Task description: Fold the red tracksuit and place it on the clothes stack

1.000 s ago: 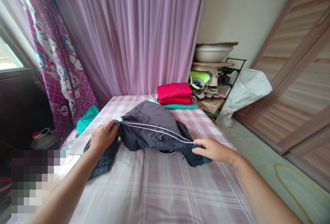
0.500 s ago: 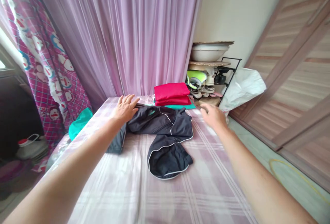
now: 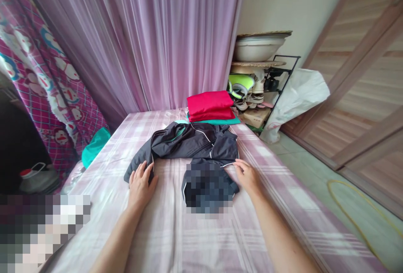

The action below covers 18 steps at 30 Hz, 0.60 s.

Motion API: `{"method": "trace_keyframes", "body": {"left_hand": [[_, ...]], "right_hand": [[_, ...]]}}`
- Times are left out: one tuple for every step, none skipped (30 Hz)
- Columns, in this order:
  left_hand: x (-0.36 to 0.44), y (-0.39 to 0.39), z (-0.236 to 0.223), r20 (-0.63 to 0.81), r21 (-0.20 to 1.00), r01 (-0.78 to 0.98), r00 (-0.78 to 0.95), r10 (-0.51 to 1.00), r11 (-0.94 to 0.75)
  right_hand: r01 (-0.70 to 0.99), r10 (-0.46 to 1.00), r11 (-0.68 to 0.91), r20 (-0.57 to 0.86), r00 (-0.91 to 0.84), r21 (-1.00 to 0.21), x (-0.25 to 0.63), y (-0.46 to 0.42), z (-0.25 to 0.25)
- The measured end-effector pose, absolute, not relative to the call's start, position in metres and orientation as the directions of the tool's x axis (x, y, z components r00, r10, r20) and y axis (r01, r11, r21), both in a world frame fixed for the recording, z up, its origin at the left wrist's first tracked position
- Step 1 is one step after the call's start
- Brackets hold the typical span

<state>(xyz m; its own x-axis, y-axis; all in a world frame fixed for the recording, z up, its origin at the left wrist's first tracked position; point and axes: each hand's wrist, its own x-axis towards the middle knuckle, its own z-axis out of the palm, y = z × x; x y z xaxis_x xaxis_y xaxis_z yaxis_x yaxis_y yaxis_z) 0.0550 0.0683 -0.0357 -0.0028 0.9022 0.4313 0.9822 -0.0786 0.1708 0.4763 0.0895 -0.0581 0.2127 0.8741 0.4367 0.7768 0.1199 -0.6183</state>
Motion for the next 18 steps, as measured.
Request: {"method": "trace_keyframes", "body": {"left_hand": [[0.0551,0.0687,-0.0351,0.427,0.164,0.983,0.006,0.904,-0.084],[0.055,0.0694,-0.0347,0.424,0.156,0.984,0.014,0.906,-0.089],[0.0546,0.0702,-0.0346,0.423,0.149,0.985,0.021,0.906,-0.092],[0.0541,0.0708,-0.0348,0.423,0.143,0.985,0.025,0.906,-0.094],[0.0535,0.0711,-0.0353,0.425,0.139,0.986,0.028,0.905,-0.096],[0.053,0.0713,-0.0359,0.428,0.134,0.986,0.03,0.903,-0.096],[0.0526,0.0712,-0.0365,0.432,0.129,0.987,0.032,0.901,-0.096],[0.0523,0.071,-0.037,0.436,0.123,0.988,0.033,0.899,-0.096],[0.0521,0.0708,-0.0373,0.439,0.117,0.989,0.034,0.898,-0.095],[0.0519,0.0707,-0.0375,0.442,0.114,0.989,0.033,0.896,-0.093],[0.0518,0.0706,-0.0375,0.444,0.111,0.99,0.033,0.895,-0.091],[0.0517,0.0707,-0.0375,0.446,0.109,0.99,0.033,0.895,-0.091],[0.0515,0.071,-0.0375,0.448,0.107,0.99,0.033,0.894,-0.091],[0.0512,0.0714,-0.0377,0.449,0.104,0.99,0.034,0.893,-0.09],[0.0507,0.072,-0.038,0.452,0.101,0.991,0.035,0.891,-0.09],[0.0503,0.0726,-0.0384,0.455,0.097,0.991,0.037,0.89,-0.09],[0.0497,0.0733,-0.0389,0.458,0.092,0.992,0.038,0.888,-0.09],[0.0492,0.0739,-0.0394,0.46,0.088,0.992,0.04,0.887,-0.09]], "right_hand": [[0.779,0.872,0.131,0.445,0.204,-0.613,0.4761,0.0892,-0.0576],[0.781,0.871,0.143,0.452,0.193,-0.607,0.4759,0.0889,-0.0574],[0.783,0.87,0.154,0.458,0.181,-0.603,0.4759,0.0887,-0.0577],[0.782,0.869,0.164,0.463,0.173,-0.601,0.476,0.0886,-0.0583],[0.78,0.868,0.174,0.467,0.167,-0.601,0.4762,0.0887,-0.0593],[0.776,0.867,0.181,0.471,0.165,-0.604,0.4766,0.0891,-0.0603],[0.772,0.866,0.185,0.472,0.165,-0.609,0.4771,0.0896,-0.0612],[0.768,0.866,0.188,0.472,0.165,-0.613,0.4776,0.0901,-0.0619],[0.765,0.868,0.188,0.469,0.163,-0.616,0.4781,0.0906,-0.0622],[0.764,0.871,0.188,0.465,0.161,-0.617,0.4784,0.0908,-0.0622],[0.765,0.875,0.186,0.459,0.157,-0.617,0.4785,0.0908,-0.0619],[0.766,0.878,0.185,0.453,0.153,-0.616,0.4782,0.0903,-0.0615],[0.768,0.88,0.184,0.45,0.149,-0.614,0.4777,0.0895,-0.061],[0.768,0.88,0.183,0.45,0.15,-0.614,0.4769,0.0885,-0.0605],[0.766,0.878,0.181,0.452,0.157,-0.617,0.4759,0.0876,-0.0601],[0.76,0.875,0.174,0.452,0.172,-0.626,0.4751,0.087,-0.0596],[0.751,0.873,0.157,0.446,0.199,-0.642,0.4746,0.0873,-0.0587],[0.739,0.871,0.126,0.431,0.237,-0.662,0.4747,0.0887,-0.0574]]}}
